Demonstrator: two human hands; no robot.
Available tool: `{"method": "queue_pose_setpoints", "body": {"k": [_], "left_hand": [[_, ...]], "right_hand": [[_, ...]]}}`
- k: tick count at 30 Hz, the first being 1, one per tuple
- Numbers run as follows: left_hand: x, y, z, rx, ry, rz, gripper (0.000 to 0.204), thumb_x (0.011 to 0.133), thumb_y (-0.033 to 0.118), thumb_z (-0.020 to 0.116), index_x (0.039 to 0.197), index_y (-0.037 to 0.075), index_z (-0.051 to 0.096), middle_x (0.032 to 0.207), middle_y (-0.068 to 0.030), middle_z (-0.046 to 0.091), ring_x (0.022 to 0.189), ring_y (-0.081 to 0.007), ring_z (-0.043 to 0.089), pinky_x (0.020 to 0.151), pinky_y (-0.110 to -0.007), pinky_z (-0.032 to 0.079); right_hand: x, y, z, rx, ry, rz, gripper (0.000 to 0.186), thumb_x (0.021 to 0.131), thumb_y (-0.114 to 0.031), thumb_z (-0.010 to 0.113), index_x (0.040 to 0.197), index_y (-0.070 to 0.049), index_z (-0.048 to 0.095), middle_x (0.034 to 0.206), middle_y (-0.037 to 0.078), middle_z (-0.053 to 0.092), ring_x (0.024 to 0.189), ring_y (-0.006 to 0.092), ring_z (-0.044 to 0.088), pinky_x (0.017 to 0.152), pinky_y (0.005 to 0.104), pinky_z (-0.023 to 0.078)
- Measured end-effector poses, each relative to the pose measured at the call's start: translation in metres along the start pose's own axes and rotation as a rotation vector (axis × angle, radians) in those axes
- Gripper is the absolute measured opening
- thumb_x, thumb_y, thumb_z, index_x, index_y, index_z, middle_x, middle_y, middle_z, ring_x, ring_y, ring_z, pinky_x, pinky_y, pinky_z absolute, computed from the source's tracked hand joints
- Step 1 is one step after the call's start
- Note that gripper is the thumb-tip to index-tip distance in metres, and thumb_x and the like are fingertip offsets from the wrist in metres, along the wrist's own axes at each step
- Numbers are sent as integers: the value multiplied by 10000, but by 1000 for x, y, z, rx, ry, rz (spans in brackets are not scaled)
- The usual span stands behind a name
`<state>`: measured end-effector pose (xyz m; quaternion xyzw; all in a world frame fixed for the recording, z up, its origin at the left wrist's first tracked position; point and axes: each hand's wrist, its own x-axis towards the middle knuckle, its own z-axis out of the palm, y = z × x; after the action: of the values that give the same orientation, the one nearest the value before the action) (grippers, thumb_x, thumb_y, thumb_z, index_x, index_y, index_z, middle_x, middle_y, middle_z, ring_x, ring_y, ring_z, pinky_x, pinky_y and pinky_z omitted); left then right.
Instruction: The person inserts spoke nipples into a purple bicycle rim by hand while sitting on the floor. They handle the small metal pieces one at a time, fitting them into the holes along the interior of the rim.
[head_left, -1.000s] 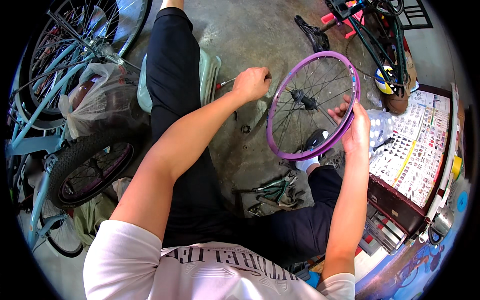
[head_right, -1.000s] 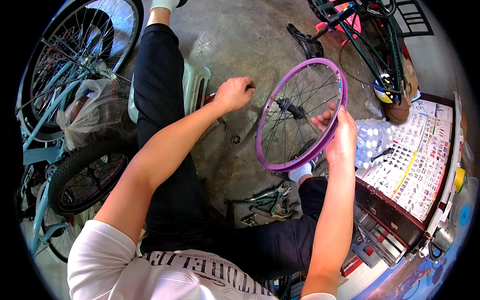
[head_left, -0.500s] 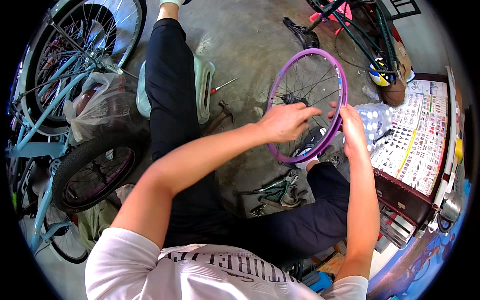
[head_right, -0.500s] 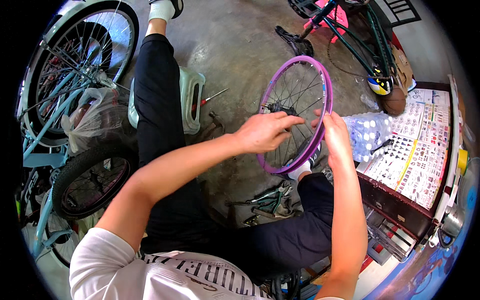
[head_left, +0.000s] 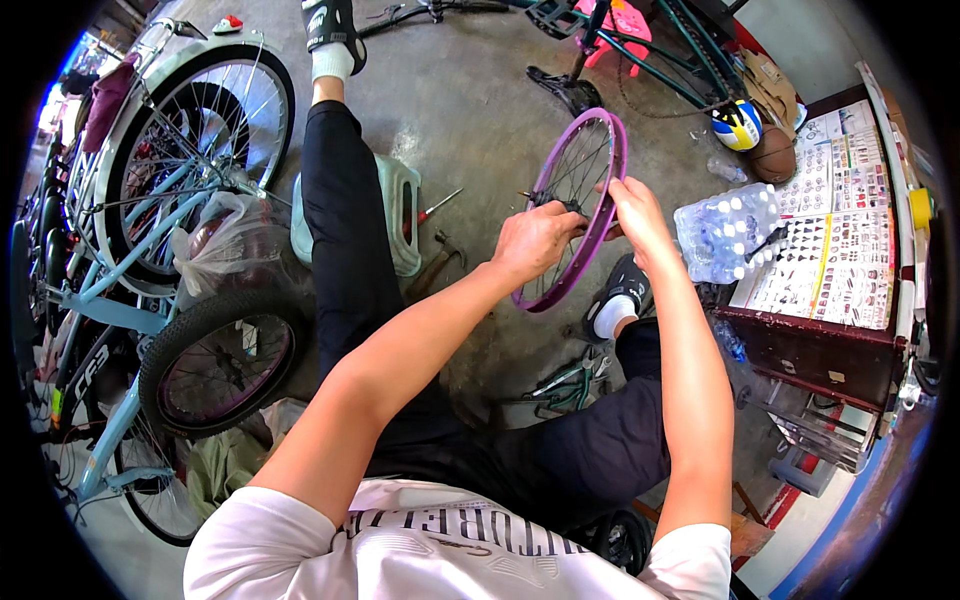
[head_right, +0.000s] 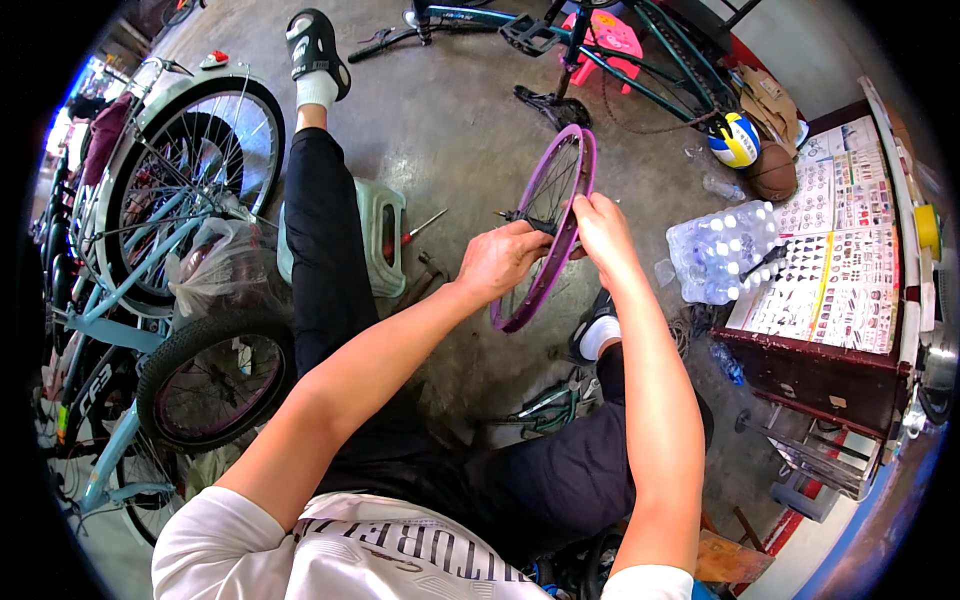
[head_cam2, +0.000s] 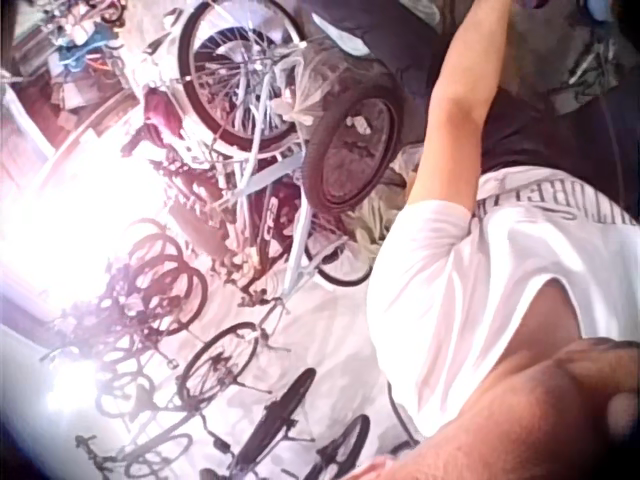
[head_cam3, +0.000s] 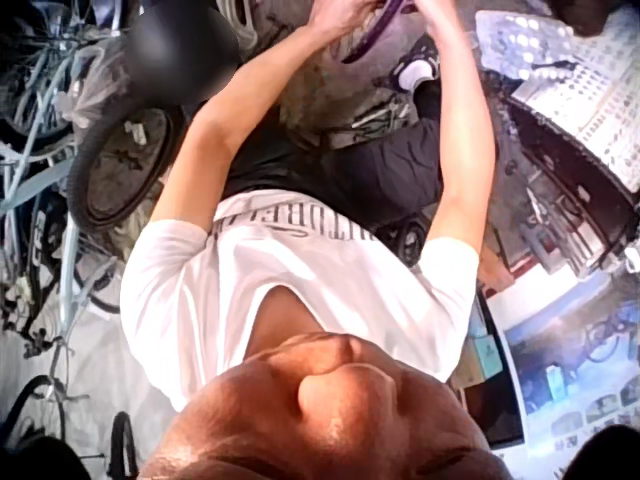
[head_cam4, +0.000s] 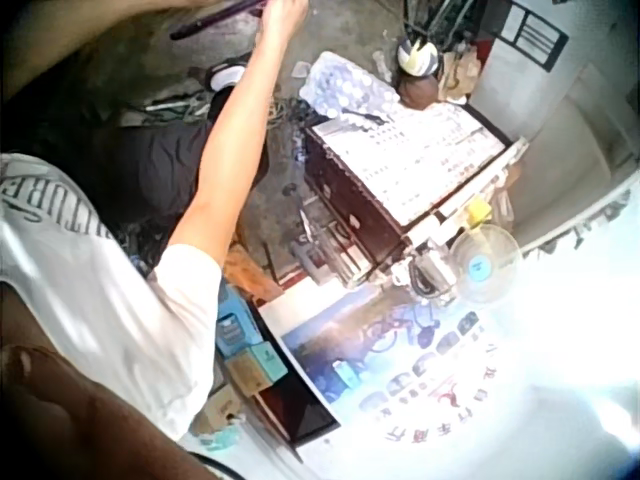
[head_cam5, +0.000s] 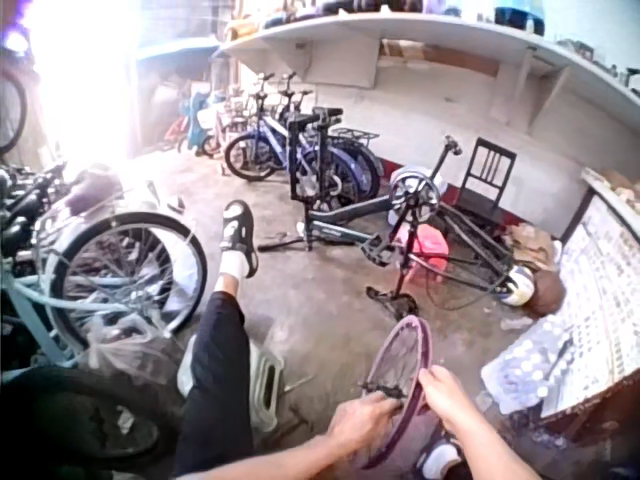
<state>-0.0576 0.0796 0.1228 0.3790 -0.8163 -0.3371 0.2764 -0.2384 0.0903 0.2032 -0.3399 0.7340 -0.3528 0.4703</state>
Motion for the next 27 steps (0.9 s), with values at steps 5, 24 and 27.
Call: {"method": "queue_pose_setpoints", "body": {"k": [5,24,27], "left_hand": [[8,5,-10,-219,87,-11,253,894,22,727,1135,76,781,1058,-97,696,966,-253,708,831,-365,561],[43,-10,-6,-224,25,-131,180,872,91,822,1006,-9,757,893,-114,733,756,-127,678,694,-327,552],[43,-7,-8,-285,25,-121,225,851,126,847,1013,-1,756,781,-124,731,712,-110,656,684,-333,550]], "right_hand": [[18,-1,3,134,-8,-6,350,1047,-288,501,1100,17,665,929,100,699,717,222,712,572,390,587],[47,-7,16,215,-17,-21,293,1020,-328,595,967,-40,613,818,52,644,667,176,630,578,371,504],[45,-5,16,272,-56,-51,313,1027,-331,603,966,-26,630,834,53,659,691,169,635,612,374,509]]}}
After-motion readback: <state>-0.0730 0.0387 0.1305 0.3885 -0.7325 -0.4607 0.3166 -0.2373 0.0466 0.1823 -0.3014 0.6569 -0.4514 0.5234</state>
